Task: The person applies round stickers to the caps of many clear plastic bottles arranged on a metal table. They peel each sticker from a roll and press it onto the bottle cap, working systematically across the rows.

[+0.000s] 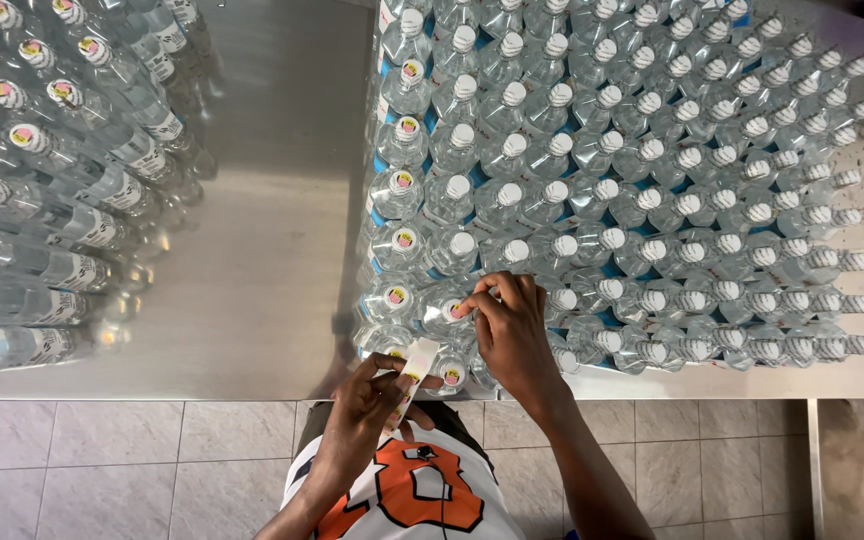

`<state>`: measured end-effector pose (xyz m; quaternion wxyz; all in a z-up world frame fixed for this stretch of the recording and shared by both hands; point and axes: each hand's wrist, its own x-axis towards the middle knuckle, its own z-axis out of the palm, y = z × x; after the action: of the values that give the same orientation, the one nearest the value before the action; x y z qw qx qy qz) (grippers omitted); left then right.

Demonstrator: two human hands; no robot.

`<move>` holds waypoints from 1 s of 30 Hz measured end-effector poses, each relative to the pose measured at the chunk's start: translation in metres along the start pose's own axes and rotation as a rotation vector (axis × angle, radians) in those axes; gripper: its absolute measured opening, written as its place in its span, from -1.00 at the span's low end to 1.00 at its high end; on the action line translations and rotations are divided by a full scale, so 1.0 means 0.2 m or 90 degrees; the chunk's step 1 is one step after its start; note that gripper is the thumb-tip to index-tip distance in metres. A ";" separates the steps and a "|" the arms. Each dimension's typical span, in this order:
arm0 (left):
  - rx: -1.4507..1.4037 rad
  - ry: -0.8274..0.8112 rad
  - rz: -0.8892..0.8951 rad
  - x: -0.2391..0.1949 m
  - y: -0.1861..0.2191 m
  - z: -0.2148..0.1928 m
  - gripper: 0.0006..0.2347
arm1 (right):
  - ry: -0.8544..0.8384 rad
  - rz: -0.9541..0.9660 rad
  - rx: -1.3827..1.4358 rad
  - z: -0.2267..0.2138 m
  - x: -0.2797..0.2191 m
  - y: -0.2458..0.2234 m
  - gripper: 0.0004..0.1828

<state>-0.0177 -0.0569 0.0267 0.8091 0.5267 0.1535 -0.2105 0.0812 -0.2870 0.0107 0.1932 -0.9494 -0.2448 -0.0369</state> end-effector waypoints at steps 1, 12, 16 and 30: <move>0.001 0.001 0.001 0.00 0.00 0.01 -0.81 | 0.001 -0.001 0.001 0.00 0.00 -0.01 -0.68; -0.040 0.025 -0.004 0.00 -0.04 0.06 -0.72 | 0.000 -0.081 0.307 -0.22 -0.11 -0.28 -0.82; -0.024 0.013 -0.011 -0.01 0.00 0.09 -0.79 | -0.052 -0.095 0.235 -0.17 -0.17 -0.31 -0.71; 0.104 -0.034 0.128 -0.02 -0.08 0.19 -0.88 | -0.095 0.128 0.449 -0.31 -0.17 -0.24 -0.82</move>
<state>-0.0285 -0.0955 0.0317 0.7842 0.5980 0.0605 -0.1542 0.0308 -0.2877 0.0780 0.4925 -0.8440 -0.1613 0.1382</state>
